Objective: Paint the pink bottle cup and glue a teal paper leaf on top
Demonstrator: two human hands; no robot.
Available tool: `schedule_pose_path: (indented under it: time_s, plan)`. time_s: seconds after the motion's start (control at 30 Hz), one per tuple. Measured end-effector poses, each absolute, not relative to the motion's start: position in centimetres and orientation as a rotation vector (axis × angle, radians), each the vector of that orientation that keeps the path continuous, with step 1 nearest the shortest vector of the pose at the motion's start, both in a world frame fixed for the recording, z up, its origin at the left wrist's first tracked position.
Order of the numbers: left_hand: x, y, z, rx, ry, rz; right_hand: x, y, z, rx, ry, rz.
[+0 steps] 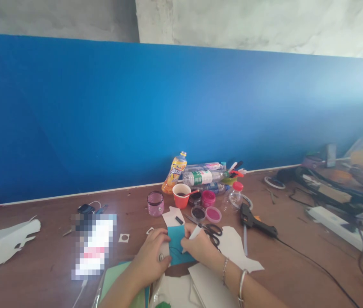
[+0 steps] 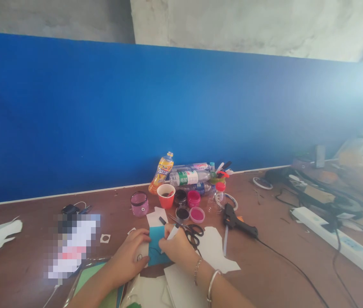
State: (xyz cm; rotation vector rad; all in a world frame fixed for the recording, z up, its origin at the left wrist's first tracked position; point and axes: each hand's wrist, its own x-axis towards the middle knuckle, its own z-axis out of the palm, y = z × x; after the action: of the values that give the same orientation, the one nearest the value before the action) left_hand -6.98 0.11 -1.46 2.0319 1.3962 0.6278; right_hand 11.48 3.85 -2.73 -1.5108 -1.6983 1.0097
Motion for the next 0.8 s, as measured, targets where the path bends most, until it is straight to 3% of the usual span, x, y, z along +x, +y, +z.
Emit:
schedule_pose_path:
  time_s: [0.8]
  plan:
    - [-7.0,0.1,-1.8,2.036,1.409,0.623,12.1,4.2,-3.7,-1.567,-1.707,1.082]
